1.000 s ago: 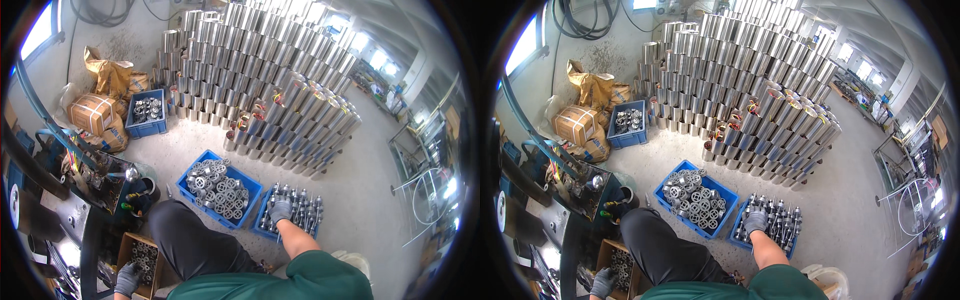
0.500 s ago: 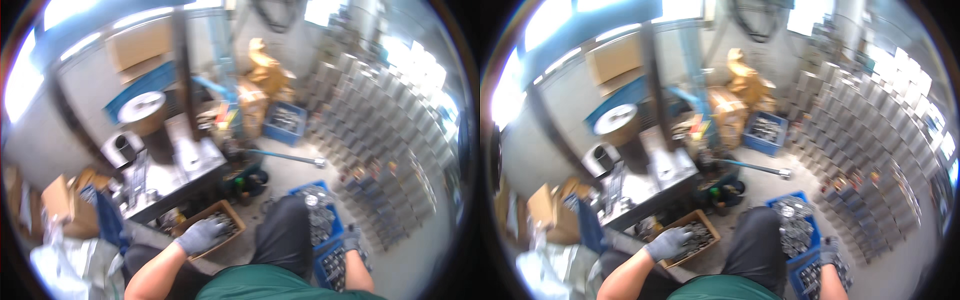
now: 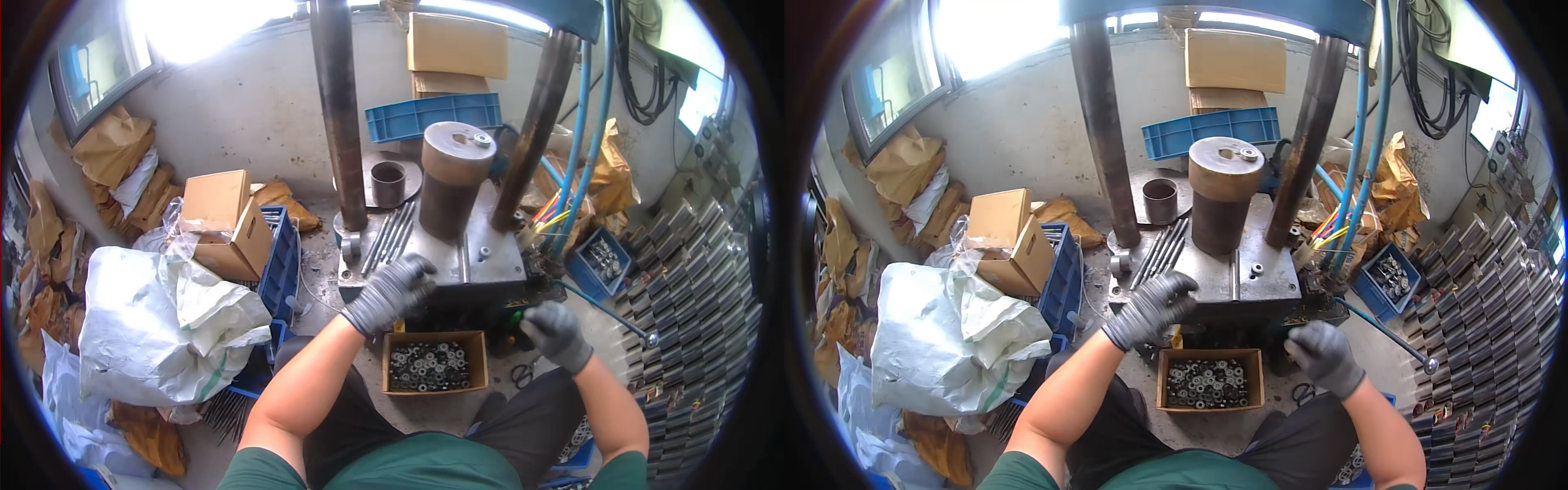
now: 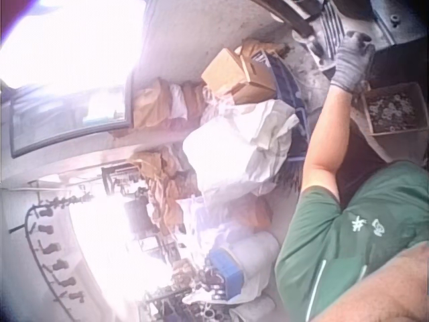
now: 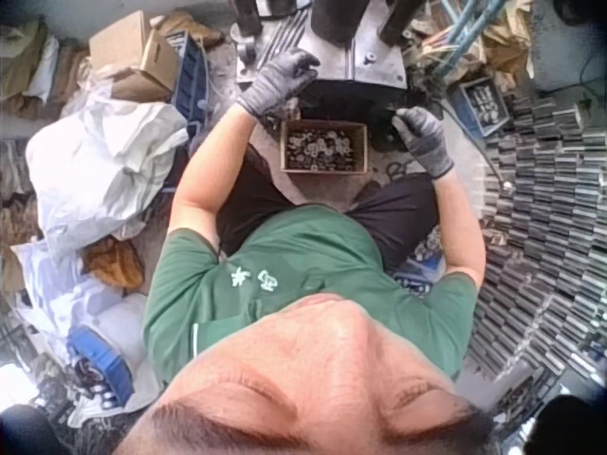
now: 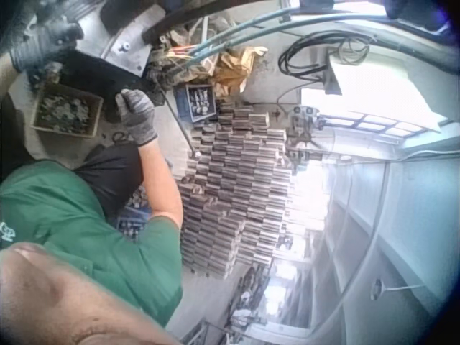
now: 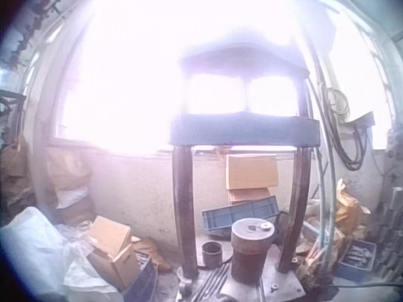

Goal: Operating a press machine to assemble or process metal components.

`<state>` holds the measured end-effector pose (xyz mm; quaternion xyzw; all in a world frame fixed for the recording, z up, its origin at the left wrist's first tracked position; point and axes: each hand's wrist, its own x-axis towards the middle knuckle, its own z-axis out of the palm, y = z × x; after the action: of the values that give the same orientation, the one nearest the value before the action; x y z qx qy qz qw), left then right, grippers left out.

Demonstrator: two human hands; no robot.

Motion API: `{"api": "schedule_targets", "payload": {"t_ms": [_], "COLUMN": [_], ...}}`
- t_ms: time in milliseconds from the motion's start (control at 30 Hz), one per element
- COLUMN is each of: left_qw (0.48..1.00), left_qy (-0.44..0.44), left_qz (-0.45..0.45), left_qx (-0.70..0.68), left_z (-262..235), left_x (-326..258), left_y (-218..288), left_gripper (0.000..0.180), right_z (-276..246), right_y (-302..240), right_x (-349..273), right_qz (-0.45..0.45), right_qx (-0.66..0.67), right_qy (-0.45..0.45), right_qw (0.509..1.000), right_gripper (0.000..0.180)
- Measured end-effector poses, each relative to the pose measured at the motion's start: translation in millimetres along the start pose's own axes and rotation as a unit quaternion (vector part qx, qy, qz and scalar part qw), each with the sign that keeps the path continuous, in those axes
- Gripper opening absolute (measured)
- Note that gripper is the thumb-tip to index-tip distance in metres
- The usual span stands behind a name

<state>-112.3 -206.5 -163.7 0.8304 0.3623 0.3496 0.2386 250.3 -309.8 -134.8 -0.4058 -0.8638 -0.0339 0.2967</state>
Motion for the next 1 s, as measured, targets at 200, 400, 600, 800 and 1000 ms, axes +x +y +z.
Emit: {"api": "schedule_targets", "payload": {"t_ms": [200, 400, 600, 800, 1000], "left_qw": [0.960, 0.942, 0.919, 0.922, 0.935], "left_qy": [-0.018, -0.050, -0.065, 0.122, 0.336], "left_qz": [-0.235, -0.278, -0.291, -0.279, -0.093], "left_qx": [0.149, 0.184, 0.258, 0.238, 0.062], "left_z": [-27, -17, -12, -30, -39], "left_x": [2, 2, 7, 13, 20], "left_y": [-45, -46, -50, -40, -25], "left_gripper": [0.037, 0.035, 0.036, 0.039, 0.025], "right_z": [75, 121, 158, 195, 185], "right_y": [70, 99, 109, 144, 141], "right_x": [59, 71, 90, 75, 77], "right_qz": [0.035, 0.166, 0.278, 0.321, 0.280], "right_qx": [-0.006, -0.024, 0.055, 0.155, -0.014], "right_qy": [0.028, 0.065, 0.009, -0.005, -0.008], "right_qw": [0.999, 0.984, 0.959, 0.934, 0.960], "right_gripper": [0.020, 0.024, 0.026, 0.033, 0.033]}}
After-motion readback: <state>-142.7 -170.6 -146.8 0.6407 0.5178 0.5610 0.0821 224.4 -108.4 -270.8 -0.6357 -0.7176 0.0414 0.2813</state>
